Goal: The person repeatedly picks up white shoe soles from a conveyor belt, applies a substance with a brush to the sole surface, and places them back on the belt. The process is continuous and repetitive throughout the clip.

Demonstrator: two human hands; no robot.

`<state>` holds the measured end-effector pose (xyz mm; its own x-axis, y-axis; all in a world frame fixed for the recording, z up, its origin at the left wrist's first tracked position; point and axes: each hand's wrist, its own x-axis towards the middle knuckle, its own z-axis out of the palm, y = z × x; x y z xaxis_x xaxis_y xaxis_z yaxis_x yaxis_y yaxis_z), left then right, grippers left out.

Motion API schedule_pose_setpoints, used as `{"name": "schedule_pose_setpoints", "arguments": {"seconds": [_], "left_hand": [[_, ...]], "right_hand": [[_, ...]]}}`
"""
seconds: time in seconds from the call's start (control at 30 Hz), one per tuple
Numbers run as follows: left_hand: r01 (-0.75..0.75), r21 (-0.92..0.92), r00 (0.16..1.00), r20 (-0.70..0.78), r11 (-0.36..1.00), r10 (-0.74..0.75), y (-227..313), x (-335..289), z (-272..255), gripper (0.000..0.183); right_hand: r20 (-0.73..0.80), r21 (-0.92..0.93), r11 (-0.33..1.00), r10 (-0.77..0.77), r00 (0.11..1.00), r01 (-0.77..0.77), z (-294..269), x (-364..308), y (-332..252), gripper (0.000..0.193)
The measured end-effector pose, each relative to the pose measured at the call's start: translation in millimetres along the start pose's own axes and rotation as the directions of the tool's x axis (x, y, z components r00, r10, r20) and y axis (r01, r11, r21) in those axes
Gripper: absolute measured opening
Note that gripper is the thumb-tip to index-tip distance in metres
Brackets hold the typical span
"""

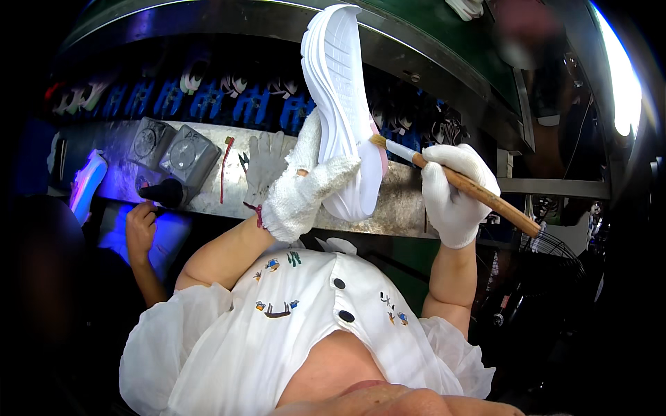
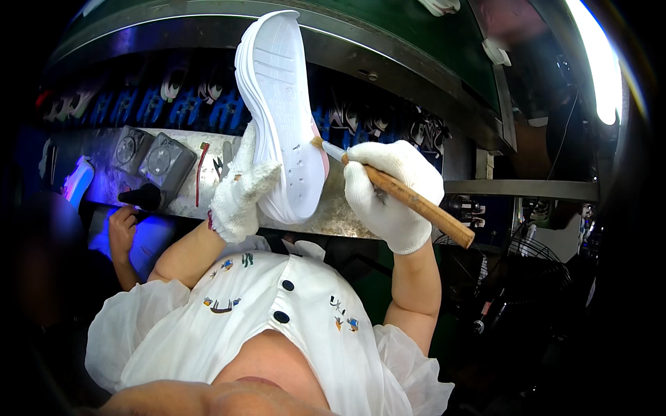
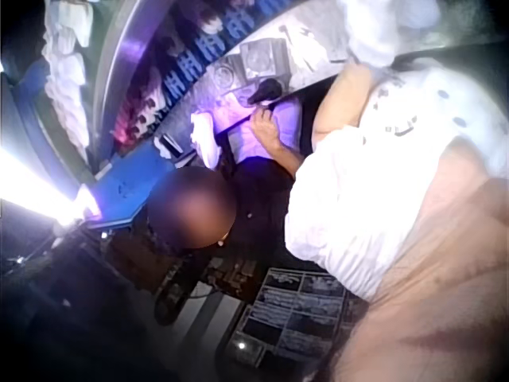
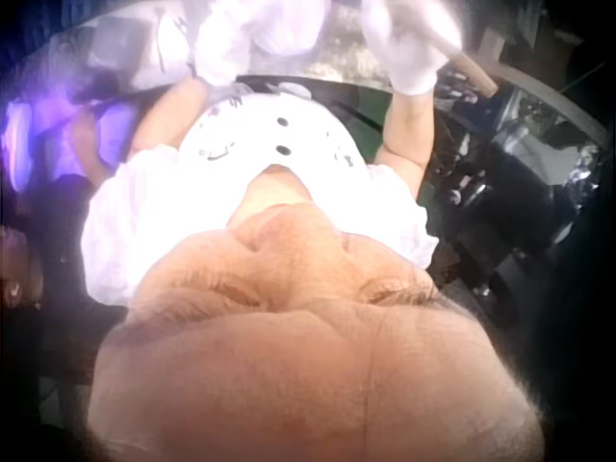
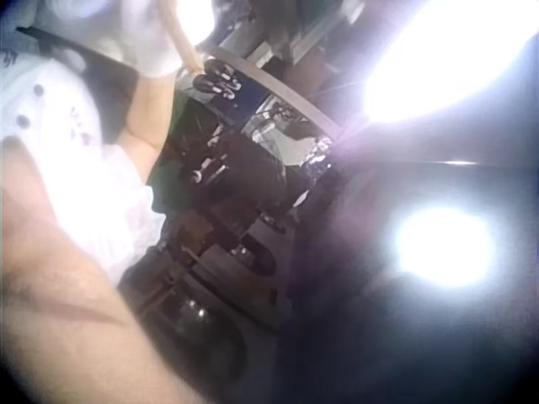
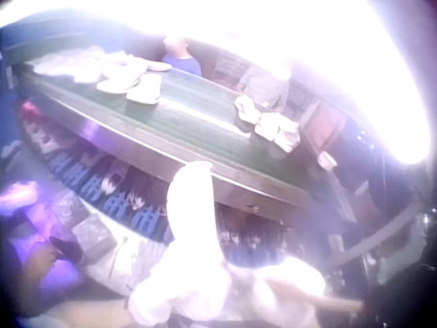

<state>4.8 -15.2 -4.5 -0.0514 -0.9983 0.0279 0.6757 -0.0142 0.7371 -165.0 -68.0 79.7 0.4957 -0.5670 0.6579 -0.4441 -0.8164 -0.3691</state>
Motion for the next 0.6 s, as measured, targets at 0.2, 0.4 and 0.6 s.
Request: {"name": "schedule_pose_setpoints", "arguments": {"seconds": [0.2,0.4,0.6], "left_hand": [[0.043,-0.135,0.998,-0.049,0.99,-0.05,6.6,5.2,-1.4,0.076],[-0.073,-0.212,0.992,-0.116,0.975,0.049,8.6,14.7,-7.4,0.073],[0.097,-0.608,0.923,0.352,0.788,0.158,49.0,18.9,-22.7,0.084]], "right_hand": [[0.0,0.023,1.0,0.01,1.0,-0.01,-14.3,-8.5,-10.3,0.017],[-0.302,0.268,0.96,-0.001,0.953,0.086,-28.0,-35.0,-4.4,0.013],[-0.55,0.341,0.94,0.191,0.813,0.009,-18.9,-40.0,-4.8,0.022]]}}
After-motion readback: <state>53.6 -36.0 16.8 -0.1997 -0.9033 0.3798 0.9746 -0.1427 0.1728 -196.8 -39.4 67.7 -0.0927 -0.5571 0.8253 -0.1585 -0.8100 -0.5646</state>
